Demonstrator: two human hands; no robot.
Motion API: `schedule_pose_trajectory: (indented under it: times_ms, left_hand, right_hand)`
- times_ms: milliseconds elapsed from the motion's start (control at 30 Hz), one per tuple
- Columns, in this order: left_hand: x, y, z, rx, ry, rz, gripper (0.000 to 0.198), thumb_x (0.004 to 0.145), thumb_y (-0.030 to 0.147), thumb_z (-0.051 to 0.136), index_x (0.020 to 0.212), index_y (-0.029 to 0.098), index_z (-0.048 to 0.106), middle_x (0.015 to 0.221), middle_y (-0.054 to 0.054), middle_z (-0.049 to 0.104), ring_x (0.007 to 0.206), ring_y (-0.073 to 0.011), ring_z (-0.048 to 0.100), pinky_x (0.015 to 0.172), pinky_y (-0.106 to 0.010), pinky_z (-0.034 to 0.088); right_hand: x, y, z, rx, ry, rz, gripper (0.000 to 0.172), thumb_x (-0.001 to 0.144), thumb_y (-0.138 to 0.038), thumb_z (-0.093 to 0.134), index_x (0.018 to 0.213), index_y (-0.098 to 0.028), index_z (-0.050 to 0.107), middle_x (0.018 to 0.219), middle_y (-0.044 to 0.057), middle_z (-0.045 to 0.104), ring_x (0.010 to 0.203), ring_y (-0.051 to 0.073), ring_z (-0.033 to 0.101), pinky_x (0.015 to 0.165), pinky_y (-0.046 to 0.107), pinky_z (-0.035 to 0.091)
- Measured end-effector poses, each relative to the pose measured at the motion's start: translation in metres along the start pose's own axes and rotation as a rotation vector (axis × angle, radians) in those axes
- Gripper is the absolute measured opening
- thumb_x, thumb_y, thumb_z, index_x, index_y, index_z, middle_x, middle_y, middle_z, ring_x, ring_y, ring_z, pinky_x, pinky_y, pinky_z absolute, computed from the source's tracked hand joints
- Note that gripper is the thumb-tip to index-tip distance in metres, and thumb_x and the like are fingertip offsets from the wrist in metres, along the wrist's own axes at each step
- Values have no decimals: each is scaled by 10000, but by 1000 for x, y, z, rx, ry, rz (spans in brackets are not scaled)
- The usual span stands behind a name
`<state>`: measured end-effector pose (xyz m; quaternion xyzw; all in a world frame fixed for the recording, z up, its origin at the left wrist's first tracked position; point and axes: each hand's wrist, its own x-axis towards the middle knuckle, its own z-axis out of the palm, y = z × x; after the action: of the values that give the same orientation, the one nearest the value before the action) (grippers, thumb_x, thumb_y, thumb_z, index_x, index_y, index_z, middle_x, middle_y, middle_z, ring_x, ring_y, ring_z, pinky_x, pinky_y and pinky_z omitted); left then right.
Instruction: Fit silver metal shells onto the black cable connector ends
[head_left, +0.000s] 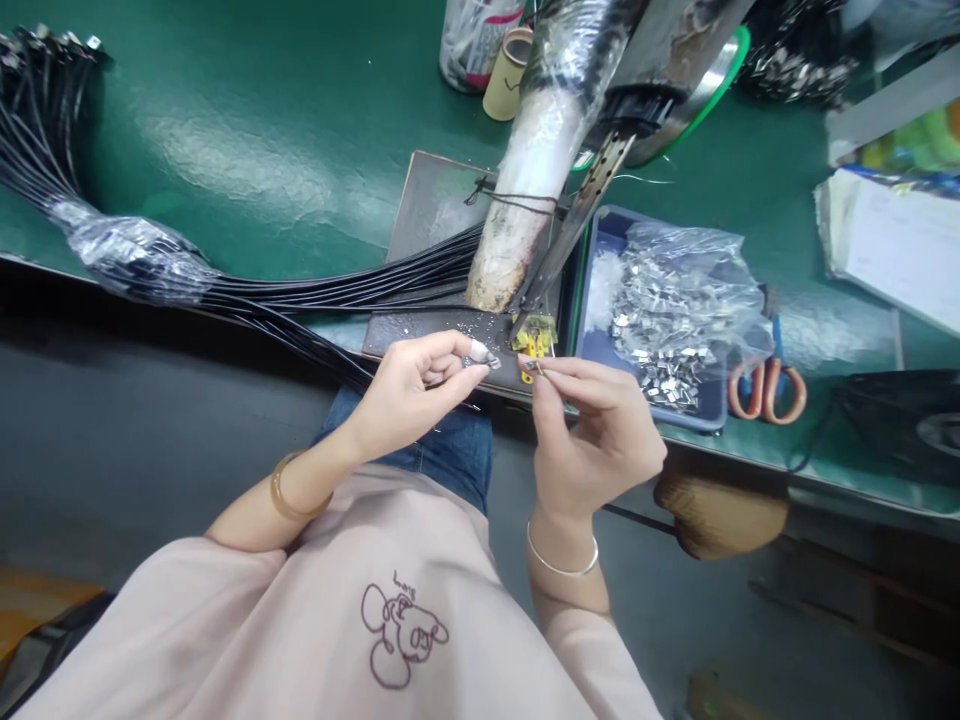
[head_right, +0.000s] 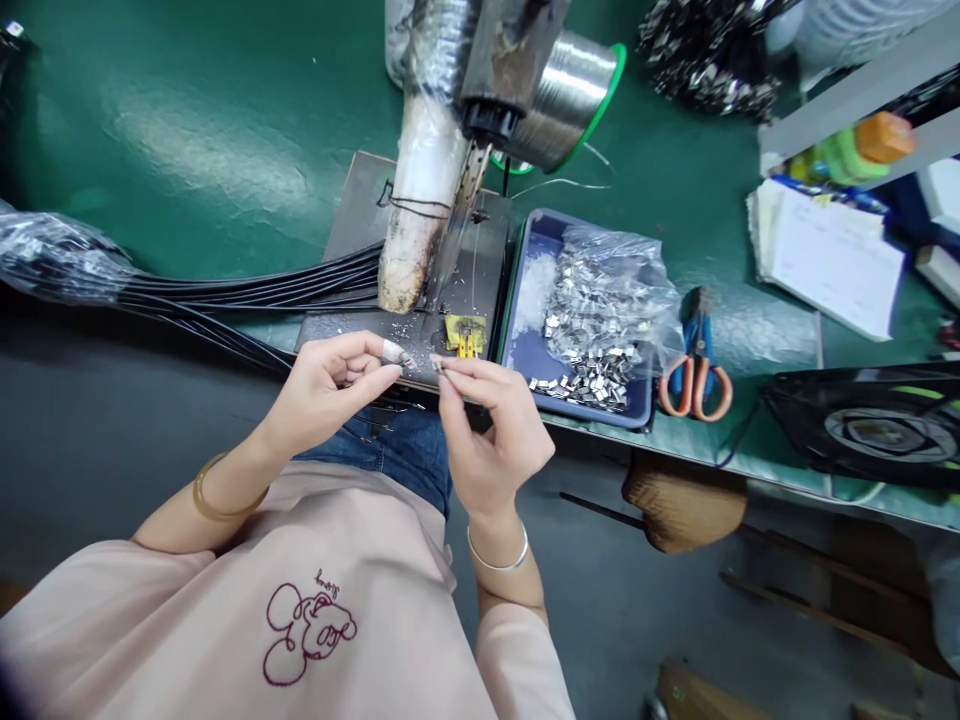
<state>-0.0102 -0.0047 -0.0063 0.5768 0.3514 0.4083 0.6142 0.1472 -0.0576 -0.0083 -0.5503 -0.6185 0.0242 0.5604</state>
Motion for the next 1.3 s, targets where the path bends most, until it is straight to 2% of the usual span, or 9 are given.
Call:
schedule_pose_trajectory:
  times_ms: [100,167,333,400,533,767,867,1033,1300]
  left_hand:
    - [5,3,1,-47,-31,-30,132,838,243,669,768,145,614,504,96,314,452,-43,248,443,-208,190]
    - [8,4,1,-73,-36,-43,137,826,237,669,739,139,627,510,85,346,467,-44,261,453,-208,211]
    - [11,4,0,-100,1,-47,178,830,254,658,705,128,675,633,4,576,552,-70,438,514,-206,345]
    - [12,4,0,-88,12,-48,195,824,267,674,686,129,675,624,6,570,558,-73,440,519,-205,352]
    - [11,5,1,-55,-7,-54,214,830,267,668,667,129,657,602,19,521,548,-65,393,501,-200,308]
    - [11,7,2,-8,-26,-73,233,845,261,618,650,138,591,553,46,412,514,-54,286,480,-206,237]
    - [11,8,1,-16,-35,-94,218,838,283,625,678,135,623,572,36,452,513,-56,307,476,-206,250]
    - [11,7,0,-18,-9,-94,245,831,319,652,682,126,667,605,10,514,551,-72,384,500,-206,300]
    - [12,5,2,2,36,-78,224,807,288,658,663,122,703,604,-8,579,535,-70,401,485,-202,307]
  right_hand:
    - [-1,0,2,-81,-30,-159,222,842,-118,734,988,-284,710,938,4,776,841,191,755,756,359,640]
    - [-2,1,4,-85,-52,-184,231,849,-112,724,1003,-283,703,938,5,777,846,185,754,759,350,637]
    - [-4,7,10,133,-22,83,130,907,-121,648,963,-238,659,916,13,747,847,161,752,702,298,628]
    - [-3,8,10,202,-39,166,96,908,-134,655,931,-227,645,912,8,739,844,155,753,706,291,629]
    - [-2,6,7,253,-50,203,93,892,-134,680,902,-219,645,910,-3,736,826,144,752,714,283,637]
    - [-6,5,5,251,-8,136,158,861,-79,699,932,-218,674,902,0,750,830,145,746,722,291,642]
    - [-6,8,6,232,33,111,150,872,-79,685,940,-211,673,908,8,751,838,149,751,720,289,639]
    - [-4,11,8,198,-62,137,132,869,-91,697,918,-211,676,923,8,754,859,142,744,709,269,628]
    - [-1,13,10,19,-61,-74,185,826,-53,727,896,-216,676,906,3,775,863,157,743,770,317,617]
